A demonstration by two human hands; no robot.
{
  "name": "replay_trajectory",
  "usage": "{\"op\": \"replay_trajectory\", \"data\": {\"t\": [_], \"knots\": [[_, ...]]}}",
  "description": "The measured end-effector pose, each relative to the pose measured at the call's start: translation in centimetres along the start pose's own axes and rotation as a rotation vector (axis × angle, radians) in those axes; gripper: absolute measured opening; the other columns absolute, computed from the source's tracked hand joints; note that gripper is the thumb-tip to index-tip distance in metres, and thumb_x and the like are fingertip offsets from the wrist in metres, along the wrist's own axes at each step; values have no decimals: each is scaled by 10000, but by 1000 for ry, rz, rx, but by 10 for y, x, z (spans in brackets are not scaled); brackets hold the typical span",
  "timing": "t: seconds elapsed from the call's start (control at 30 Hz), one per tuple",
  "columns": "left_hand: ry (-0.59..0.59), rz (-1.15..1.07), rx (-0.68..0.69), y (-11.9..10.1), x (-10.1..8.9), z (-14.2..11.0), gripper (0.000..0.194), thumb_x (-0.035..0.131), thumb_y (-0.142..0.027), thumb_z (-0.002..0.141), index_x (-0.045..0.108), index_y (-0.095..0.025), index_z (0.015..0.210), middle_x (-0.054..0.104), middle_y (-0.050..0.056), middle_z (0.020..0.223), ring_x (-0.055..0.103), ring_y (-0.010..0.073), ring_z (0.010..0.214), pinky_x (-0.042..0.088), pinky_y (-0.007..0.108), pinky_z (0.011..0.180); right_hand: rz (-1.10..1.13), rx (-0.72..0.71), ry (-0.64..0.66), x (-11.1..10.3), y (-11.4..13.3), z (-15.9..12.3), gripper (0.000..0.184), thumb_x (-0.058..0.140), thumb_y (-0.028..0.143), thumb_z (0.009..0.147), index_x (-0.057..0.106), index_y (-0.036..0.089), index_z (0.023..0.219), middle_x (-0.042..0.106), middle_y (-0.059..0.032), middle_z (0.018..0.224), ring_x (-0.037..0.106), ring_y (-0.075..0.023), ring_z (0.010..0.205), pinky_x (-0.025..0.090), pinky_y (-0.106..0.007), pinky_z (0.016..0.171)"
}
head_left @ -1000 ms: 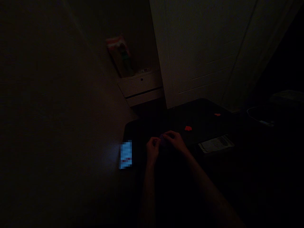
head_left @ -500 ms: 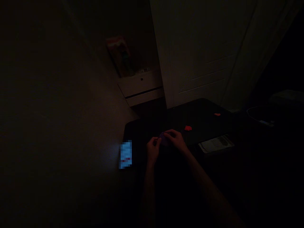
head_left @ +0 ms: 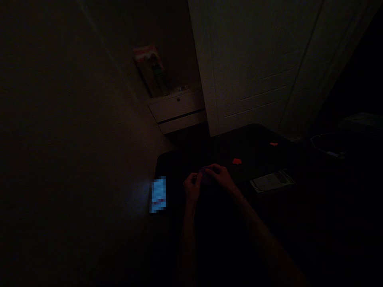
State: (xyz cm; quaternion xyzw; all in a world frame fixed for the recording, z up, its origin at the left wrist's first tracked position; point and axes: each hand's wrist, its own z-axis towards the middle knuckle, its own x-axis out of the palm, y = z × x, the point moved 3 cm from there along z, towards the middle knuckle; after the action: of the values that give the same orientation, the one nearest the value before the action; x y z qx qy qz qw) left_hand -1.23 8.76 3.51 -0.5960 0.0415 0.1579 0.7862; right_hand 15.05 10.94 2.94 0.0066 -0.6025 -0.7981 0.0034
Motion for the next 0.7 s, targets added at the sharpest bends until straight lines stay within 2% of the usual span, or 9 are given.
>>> {"op": "replay_trajectory", "data": {"t": [0.13, 0.23, 0.43, 0.7], "knots": [[33, -41, -1, 0, 4, 1, 268, 671, -448, 846, 703, -183, 826, 708, 29, 785, 648, 185, 761, 473, 272, 702, 17, -25, -55, -2, -1, 2, 280, 712, 443, 817, 728, 205, 964, 764, -58, 984, 691, -235, 947, 536, -355, 868], [22, -66, -8, 2, 5, 2, 279, 691, -458, 832, 710, -180, 842, 716, 35, 802, 658, 189, 774, 486, 277, 711, 3, -15, -79, -3, -4, 3, 269, 703, 451, 813, 718, 202, 911, 755, -55, 922, 686, -226, 888, 538, -347, 820], [46, -68, 8, 7, 4, 3, 275, 695, -442, 836, 728, -176, 898, 736, 53, 869, 672, 202, 834, 502, 292, 763, -19, -45, -24, -1, -3, 3, 241, 690, 425, 815, 700, 193, 882, 725, -39, 857, 667, -206, 826, 523, -327, 781], [53, -30, 22, 0, -1, 1, 256, 665, -436, 860, 716, -188, 826, 708, 21, 794, 642, 184, 784, 474, 266, 726, -52, -55, -3, 0, -1, 1, 229, 665, 423, 835, 687, 195, 839, 704, -23, 809, 640, -192, 780, 502, -305, 734]]}}
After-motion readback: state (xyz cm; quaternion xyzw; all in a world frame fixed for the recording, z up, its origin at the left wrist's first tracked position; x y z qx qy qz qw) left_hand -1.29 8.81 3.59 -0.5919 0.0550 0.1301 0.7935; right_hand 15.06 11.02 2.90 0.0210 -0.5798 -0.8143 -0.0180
